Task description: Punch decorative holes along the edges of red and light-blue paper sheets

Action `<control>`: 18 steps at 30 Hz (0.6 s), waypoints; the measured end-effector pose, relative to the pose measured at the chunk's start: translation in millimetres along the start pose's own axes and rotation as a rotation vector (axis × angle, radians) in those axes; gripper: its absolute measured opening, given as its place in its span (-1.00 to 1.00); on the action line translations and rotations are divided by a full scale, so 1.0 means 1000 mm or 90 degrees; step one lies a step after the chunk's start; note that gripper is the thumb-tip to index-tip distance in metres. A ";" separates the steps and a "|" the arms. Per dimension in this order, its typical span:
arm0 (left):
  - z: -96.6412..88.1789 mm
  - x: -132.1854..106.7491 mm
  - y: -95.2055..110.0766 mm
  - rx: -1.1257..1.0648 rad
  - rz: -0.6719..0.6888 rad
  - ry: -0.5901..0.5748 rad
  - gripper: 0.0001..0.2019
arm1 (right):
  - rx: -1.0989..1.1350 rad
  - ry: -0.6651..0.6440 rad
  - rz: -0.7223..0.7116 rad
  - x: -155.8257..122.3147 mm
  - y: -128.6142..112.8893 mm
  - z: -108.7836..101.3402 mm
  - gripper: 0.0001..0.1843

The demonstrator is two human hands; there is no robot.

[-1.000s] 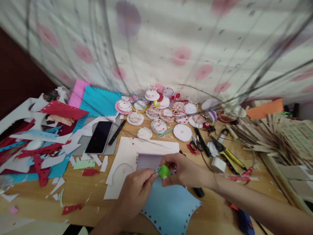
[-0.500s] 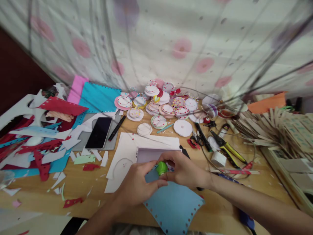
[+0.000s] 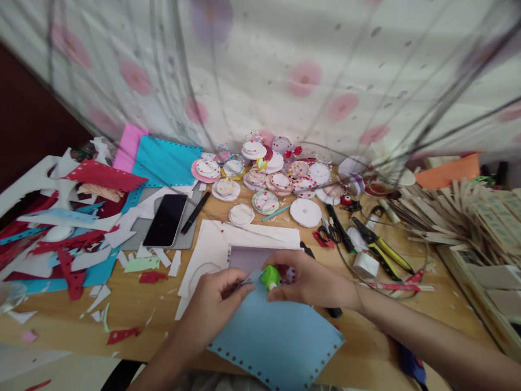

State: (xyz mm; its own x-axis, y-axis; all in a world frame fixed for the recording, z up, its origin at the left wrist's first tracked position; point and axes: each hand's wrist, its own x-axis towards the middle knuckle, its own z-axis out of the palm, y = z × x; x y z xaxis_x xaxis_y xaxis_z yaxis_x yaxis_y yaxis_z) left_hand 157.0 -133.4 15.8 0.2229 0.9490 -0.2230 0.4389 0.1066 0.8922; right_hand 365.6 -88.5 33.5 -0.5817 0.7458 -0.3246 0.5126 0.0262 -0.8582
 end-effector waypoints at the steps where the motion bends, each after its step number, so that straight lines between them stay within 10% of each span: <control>1: 0.001 -0.001 -0.002 -0.006 -0.001 0.019 -0.84 | -0.002 -0.005 0.005 -0.001 0.001 0.001 -0.67; 18: 0.003 -0.008 -0.003 0.051 0.044 0.116 -0.86 | 0.012 0.009 0.013 0.000 0.003 0.004 -0.40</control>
State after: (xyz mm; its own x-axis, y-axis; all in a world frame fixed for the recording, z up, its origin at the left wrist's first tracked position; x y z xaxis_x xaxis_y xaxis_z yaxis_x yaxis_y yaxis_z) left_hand 156.7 -141.8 13.6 0.0975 0.9919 -0.0814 0.4980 0.0221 0.8669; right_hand 364.7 -90.9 29.2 -0.5619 0.7559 -0.3359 0.5118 -0.0014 -0.8591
